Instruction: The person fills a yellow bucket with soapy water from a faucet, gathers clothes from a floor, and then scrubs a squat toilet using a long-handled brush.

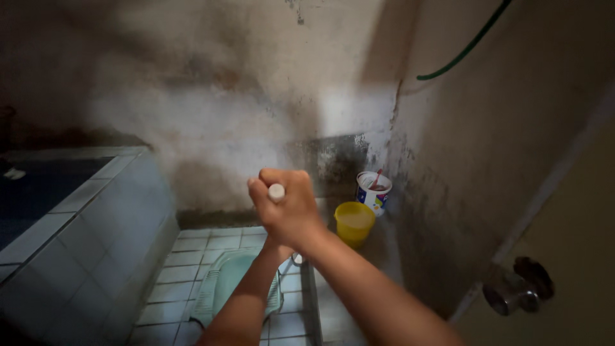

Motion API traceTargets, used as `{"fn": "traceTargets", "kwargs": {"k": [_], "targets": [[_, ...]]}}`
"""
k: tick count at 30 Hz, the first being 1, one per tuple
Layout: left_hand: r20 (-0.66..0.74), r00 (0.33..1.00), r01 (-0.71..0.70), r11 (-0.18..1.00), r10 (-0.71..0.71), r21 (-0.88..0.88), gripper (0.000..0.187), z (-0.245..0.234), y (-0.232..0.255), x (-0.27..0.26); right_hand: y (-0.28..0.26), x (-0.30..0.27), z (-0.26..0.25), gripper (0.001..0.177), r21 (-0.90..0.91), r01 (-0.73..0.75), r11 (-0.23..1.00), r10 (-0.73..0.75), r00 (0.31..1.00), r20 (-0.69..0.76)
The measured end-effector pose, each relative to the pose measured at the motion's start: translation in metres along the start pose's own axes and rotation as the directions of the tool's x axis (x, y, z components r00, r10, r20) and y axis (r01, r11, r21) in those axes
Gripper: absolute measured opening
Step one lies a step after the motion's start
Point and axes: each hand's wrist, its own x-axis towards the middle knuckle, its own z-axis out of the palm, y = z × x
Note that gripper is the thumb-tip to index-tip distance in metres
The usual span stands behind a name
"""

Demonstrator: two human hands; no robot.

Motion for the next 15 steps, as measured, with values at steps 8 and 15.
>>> {"fn": "traceTargets", "kwargs": {"k": [8, 15], "targets": [[-0.520, 0.854, 0.487, 0.348, 0.002, 0.801, 0.017, 0.167, 0.023, -0.015, -0.045, 0.048, -0.042, 0.033, -0.078, 0.310, 0.948, -0.311, 0.950, -0.009], [-0.484, 0.874, 0.486, -0.067, 0.046, 0.872, 0.032, 0.259, 0.025, -0.029, -0.101, 0.055, -0.078, 0.033, 0.201, -0.057, 0.978, 0.065, 0.997, -0.037]]}}
